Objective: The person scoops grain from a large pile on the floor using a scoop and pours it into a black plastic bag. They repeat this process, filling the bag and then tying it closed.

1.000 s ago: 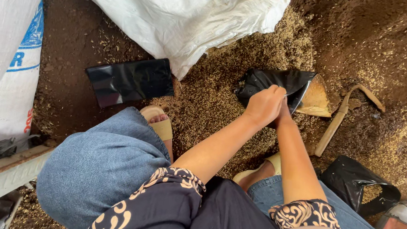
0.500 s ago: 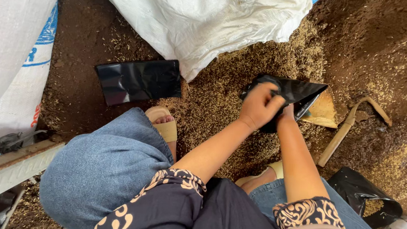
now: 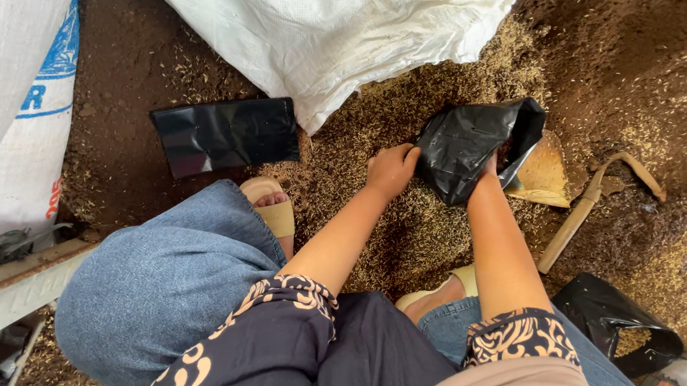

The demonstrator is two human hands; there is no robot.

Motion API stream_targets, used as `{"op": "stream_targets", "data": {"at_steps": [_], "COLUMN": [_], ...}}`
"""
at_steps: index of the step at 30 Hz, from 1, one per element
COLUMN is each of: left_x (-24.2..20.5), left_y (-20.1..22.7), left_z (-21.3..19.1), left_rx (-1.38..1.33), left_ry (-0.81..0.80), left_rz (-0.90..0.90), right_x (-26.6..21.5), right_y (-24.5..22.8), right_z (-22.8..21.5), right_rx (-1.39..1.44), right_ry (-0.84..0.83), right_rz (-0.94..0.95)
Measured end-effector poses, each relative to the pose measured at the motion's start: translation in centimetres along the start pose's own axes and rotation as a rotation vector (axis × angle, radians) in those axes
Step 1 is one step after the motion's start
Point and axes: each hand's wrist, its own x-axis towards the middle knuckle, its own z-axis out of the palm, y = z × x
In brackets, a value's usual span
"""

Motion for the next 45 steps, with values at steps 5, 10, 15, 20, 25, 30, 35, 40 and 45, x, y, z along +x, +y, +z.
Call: {"op": "stream_targets", "data": {"at_steps": [5, 10, 15, 20, 25, 30, 35, 40, 45], "left_x": [0.4, -0.8, 0.6, 3.5, 2.5, -2.3, -2.8, 0.0, 0.2], "left_y": [2.1, 9.0, 15.8, 15.6, 13.4, 10.8, 8.4, 8.9, 10.5], "left_z": [-2.4, -3.0, -0.2, 0.3, -4.6, -8.8, -9.9, -8.6, -7.7], "left_rx": [-0.218, -0.167, 0.231, 0.508, 0.294, 0.175, 0.409, 0.485, 0.342], "left_ry": [-0.007, 0.187, 0.179, 0.033, 0.127, -0.09, -0.337, 0.186, 0.112], "left_rz": [-0.165, 0.25, 0.594, 0.509, 0.467, 0.271, 0.125, 0.384, 0.376], "right_x": [-0.4, -7.5, -16.2, -20.1, -19.9, -18.8, -18.3, -18.1, -17.2], "right_y": [-0.3, 1.6, -2.6, -4.1, -4.9, -6.5, -6.2, -5.9, -5.9], "right_z": [-1.4, 0.8, 3.8, 5.2, 5.9, 7.3, 8.2, 6.7, 5.6], "right_rx": [-0.062, -1.866, -1.651, -1.447, -1.44, -1.283, -1.318, -1.41, -1.507], "right_ry": [0.031, 0.121, 0.8, 0.758, 0.627, 0.445, 0.505, 0.617, 0.557], "right_rz": [-0.02, -1.081, -0.767, -0.252, -0.456, -0.84, -0.726, -0.338, -0.288]}}
